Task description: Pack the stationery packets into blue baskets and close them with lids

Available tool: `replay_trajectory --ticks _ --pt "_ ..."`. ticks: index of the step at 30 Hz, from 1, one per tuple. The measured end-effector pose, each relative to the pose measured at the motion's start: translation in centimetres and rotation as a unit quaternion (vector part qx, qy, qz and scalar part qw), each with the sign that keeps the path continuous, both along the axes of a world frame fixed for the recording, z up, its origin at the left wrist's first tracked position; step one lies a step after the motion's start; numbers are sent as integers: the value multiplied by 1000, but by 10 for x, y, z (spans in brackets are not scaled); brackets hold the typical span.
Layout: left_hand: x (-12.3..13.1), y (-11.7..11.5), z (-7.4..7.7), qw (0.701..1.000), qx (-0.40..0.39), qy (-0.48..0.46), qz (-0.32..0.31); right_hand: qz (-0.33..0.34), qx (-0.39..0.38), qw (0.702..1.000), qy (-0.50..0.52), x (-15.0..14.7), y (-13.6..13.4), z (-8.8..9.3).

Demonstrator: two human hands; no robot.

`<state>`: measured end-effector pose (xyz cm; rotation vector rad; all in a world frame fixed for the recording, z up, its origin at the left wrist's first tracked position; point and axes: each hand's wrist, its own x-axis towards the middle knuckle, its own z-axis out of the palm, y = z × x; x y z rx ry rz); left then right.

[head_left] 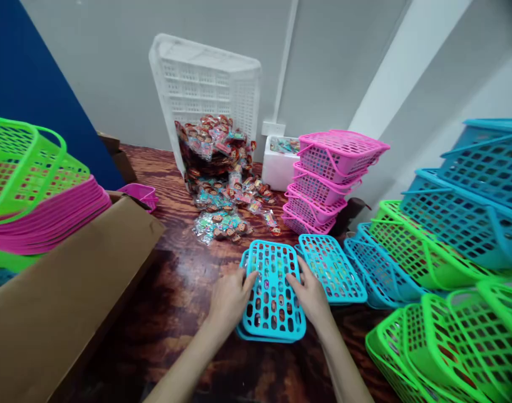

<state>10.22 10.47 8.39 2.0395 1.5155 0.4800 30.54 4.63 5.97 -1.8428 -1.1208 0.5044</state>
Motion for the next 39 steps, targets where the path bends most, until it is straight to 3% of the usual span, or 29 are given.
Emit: replay_trajectory --ticks 3,7,12,16,20,24,28,33,39 --pt "-1 5 1 997 26 61 26 13 -64 994 -90 -2 5 3" --pt "-4 -4 -12 998 52 6 16 53 -110 978 -169 -7 2 9" --pt "-4 -15 -29 997 78 3 -5 53 -59 975 -209 -17 -9 -2" --pt "-2 -10 -24 993 116 9 -19 59 -30 966 -251 -18 -6 -5" --pt "-3 -3 -21 989 141 -11 -41 85 0 978 -192 -15 6 1" --pt "-5 0 -34 984 143 -106 -21 35 40 997 -47 -12 12 -4" --pt "-5 1 -46 972 117 -200 25 40 21 995 90 -9 16 -13" --pt "-4 5 -44 977 137 -161 10 70 9 996 47 -9 16 -16" --pt "-2 20 -29 983 167 -75 -27 82 49 993 -69 -11 16 -20"
